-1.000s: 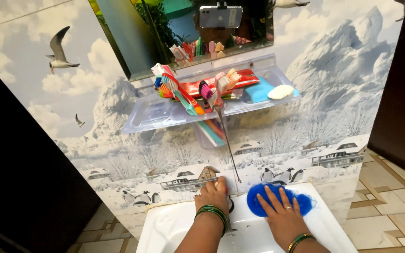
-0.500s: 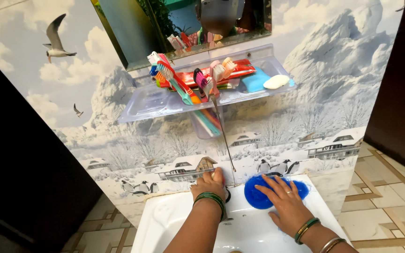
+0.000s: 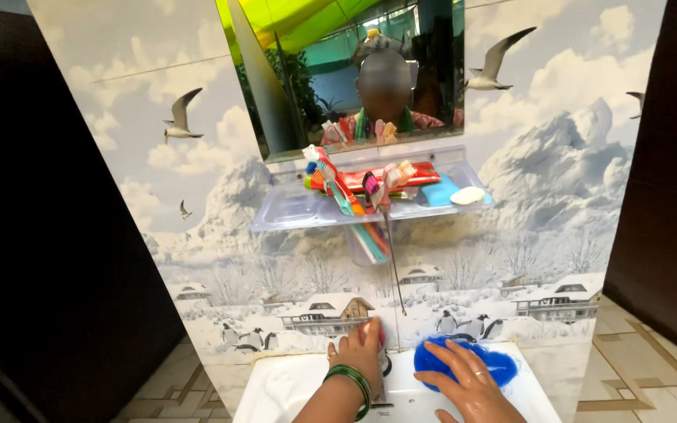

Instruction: The person cleans a sink with a blue scouring pad, rinses it with water from a faucet, and then handles various toothbrushes, a toothpaste tube, and a clear plastic cup near the sink.

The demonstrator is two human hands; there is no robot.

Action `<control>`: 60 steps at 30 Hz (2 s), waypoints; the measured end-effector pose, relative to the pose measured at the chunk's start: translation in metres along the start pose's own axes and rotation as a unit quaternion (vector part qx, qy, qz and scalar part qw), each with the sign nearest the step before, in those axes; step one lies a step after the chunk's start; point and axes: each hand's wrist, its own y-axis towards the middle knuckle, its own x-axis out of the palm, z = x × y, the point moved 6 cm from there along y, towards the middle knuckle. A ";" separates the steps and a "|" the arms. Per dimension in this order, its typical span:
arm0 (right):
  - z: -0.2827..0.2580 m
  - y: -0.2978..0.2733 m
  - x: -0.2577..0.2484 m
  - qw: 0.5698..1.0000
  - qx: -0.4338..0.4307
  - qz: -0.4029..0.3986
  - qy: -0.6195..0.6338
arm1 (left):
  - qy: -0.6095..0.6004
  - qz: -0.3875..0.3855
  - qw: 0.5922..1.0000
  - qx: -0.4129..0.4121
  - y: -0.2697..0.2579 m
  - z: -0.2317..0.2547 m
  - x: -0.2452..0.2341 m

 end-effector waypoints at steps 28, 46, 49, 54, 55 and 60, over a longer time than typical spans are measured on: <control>-0.078 0.168 -0.263 0.953 -0.035 0.258 0.152 | -0.232 0.593 0.751 0.176 -0.129 0.023 -0.278; -0.075 0.202 -0.222 0.954 0.008 0.219 0.202 | -0.206 0.506 0.833 0.086 -0.076 0.020 -0.280; -0.075 0.207 -0.221 0.935 -0.031 0.215 0.279 | -0.206 0.487 0.845 0.079 -0.075 0.020 -0.281; -0.074 0.209 -0.226 0.951 -0.022 0.195 0.241 | -0.232 0.479 0.844 0.065 -0.076 0.020 -0.285; -0.074 0.209 -0.227 0.955 -0.028 0.186 0.229 | -0.231 0.481 0.844 0.061 -0.076 0.020 -0.286; -0.076 0.214 -0.237 0.963 -0.109 0.209 0.130 | -0.213 0.499 0.839 0.047 -0.074 0.024 -0.293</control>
